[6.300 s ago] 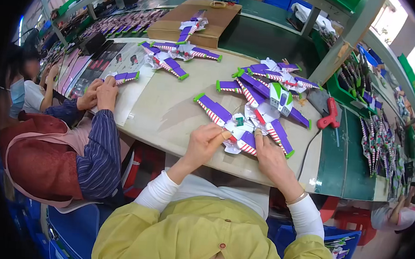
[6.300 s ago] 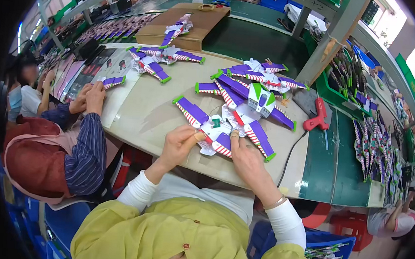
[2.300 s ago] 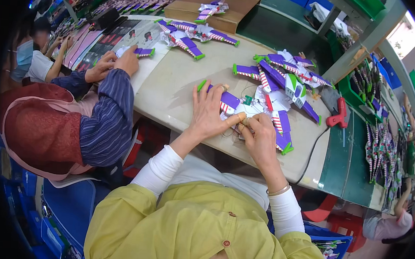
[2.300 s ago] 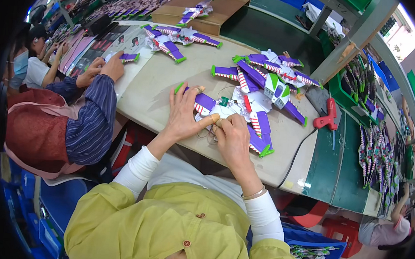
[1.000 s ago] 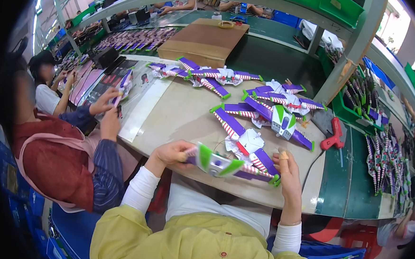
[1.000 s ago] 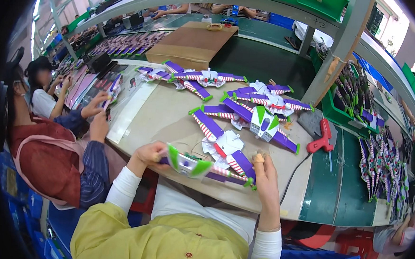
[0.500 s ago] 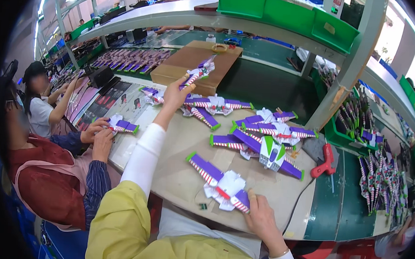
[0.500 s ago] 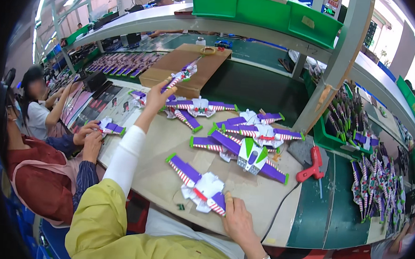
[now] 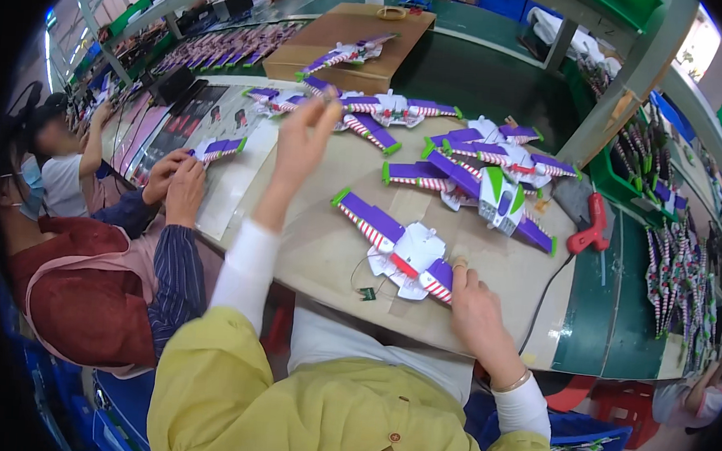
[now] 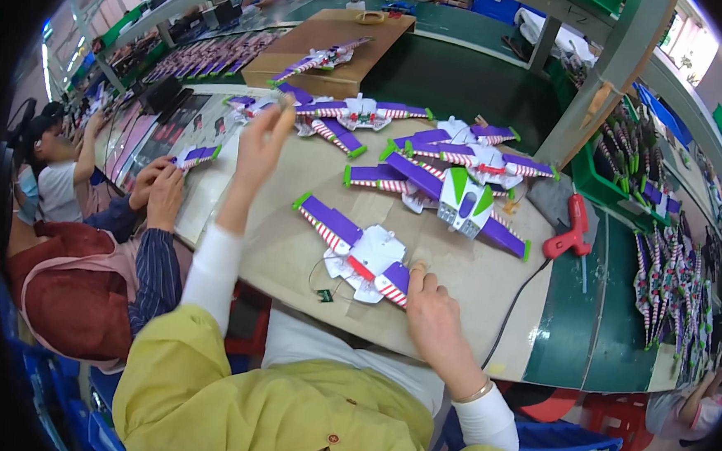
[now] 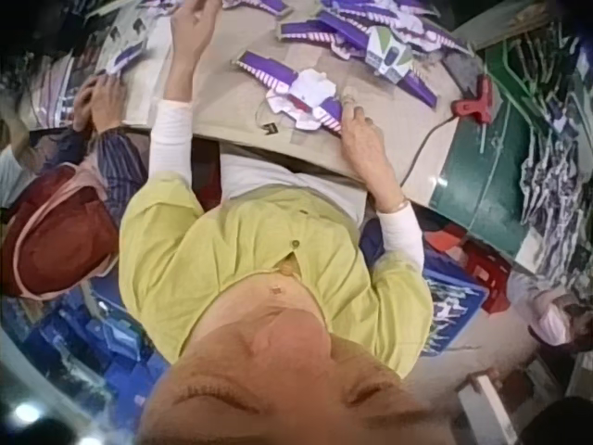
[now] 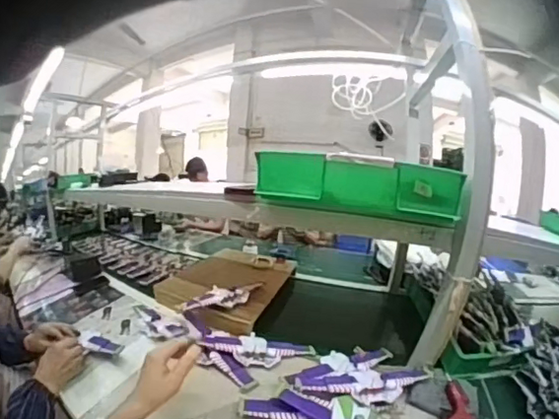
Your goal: Assembling and glueing plastic and paper toy airplane wings in a factory setting.
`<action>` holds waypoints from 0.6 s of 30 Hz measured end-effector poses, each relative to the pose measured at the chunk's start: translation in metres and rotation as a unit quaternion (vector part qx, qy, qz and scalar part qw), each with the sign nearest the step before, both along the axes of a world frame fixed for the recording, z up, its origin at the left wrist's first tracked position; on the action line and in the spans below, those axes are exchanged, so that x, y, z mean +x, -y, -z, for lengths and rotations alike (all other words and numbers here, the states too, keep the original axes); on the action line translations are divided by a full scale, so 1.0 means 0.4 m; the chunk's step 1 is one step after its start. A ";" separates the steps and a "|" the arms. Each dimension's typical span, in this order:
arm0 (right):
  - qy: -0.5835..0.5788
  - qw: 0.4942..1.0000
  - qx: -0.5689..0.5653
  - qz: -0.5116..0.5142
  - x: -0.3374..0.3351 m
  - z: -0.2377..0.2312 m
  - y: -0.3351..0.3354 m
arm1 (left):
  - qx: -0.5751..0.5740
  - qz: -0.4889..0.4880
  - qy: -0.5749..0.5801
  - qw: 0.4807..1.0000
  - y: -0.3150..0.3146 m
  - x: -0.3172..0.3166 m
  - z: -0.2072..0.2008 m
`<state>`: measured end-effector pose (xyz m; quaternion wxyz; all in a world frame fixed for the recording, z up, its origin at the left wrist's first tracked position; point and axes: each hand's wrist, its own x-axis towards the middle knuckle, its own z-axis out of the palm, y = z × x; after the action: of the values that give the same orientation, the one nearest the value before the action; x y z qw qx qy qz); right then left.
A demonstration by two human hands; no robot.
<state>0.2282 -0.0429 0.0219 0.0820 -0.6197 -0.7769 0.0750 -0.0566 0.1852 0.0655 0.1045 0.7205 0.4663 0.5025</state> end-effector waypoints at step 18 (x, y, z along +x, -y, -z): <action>0.064 0.993 0.091 -0.039 -0.015 0.025 0.011 | 0.027 0.233 0.000 0.972 0.477 0.175 0.143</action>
<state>0.2221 -0.0471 0.0119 0.0849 -0.5825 -0.8077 -0.0326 0.0134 -0.0058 0.0084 0.1994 0.8120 0.2721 0.4764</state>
